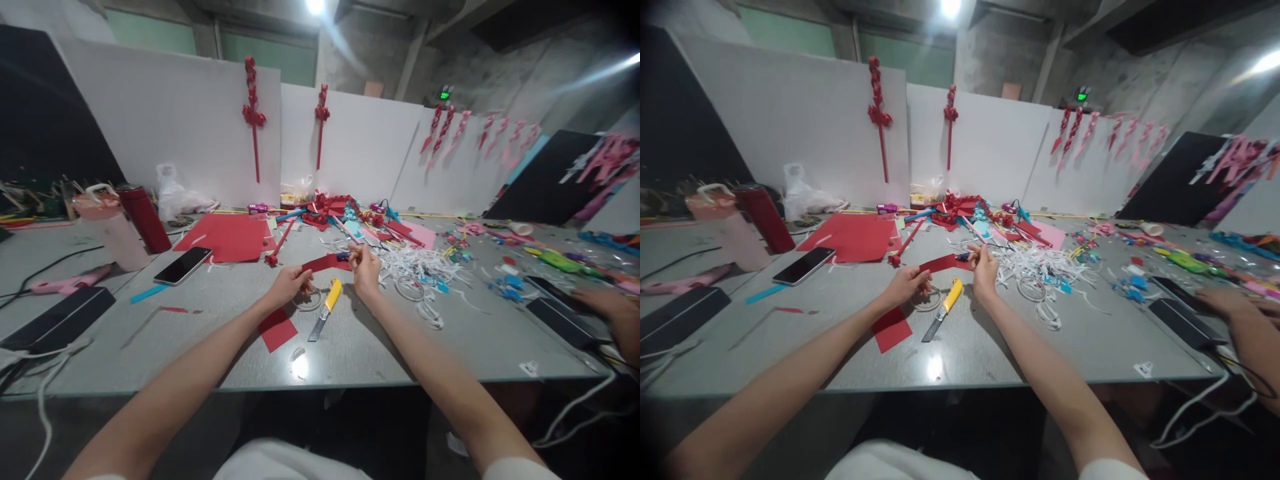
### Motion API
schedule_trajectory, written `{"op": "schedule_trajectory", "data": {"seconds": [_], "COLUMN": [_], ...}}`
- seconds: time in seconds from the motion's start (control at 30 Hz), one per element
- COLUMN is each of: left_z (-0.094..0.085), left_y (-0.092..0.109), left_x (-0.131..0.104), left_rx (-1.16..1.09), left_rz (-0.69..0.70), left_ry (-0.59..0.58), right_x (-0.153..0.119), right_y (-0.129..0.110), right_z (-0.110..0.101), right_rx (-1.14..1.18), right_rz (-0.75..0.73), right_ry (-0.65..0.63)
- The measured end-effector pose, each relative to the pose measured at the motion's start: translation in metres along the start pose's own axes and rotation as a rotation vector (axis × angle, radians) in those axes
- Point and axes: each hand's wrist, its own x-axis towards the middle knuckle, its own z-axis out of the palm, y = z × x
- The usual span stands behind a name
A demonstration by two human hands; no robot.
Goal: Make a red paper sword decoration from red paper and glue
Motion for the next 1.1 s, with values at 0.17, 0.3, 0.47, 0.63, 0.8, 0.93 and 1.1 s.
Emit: {"op": "schedule_trajectory", "data": {"seconds": [0.17,0.3,0.47,0.63,0.8,0.93,1.1], "left_z": [-0.008,-0.008,-0.012,-0.018,-0.022,-0.024,-0.023], "left_y": [-0.004,-0.004,-0.003,0.006,0.013,0.011,0.000], "left_x": [0.001,0.001,0.000,-0.002,-0.001,0.002,0.007], "left_rx": [0.101,0.138,0.216,0.216,-0.045,-0.016,0.048], "left_rz": [0.051,0.091,0.113,0.147,0.032,-0.003,0.075], "left_ry": [0.081,0.056,0.066,0.136,0.089,0.070,0.120], "right_x": [0.001,-0.010,-0.010,-0.010,-0.018,-0.021,-0.022], "right_y": [0.008,0.011,0.005,0.010,0.007,0.001,0.002], "right_z": [-0.006,0.003,0.004,0.000,-0.002,-0.001,-0.001], "right_rx": [-0.187,-0.179,-0.110,-0.221,-0.467,-0.566,-0.577], "right_rz": [0.127,0.180,0.200,0.130,-0.257,-0.477,-0.479], "right_ry": [-0.318,-0.425,-0.472,-0.548,-0.606,-0.589,-0.595]}}
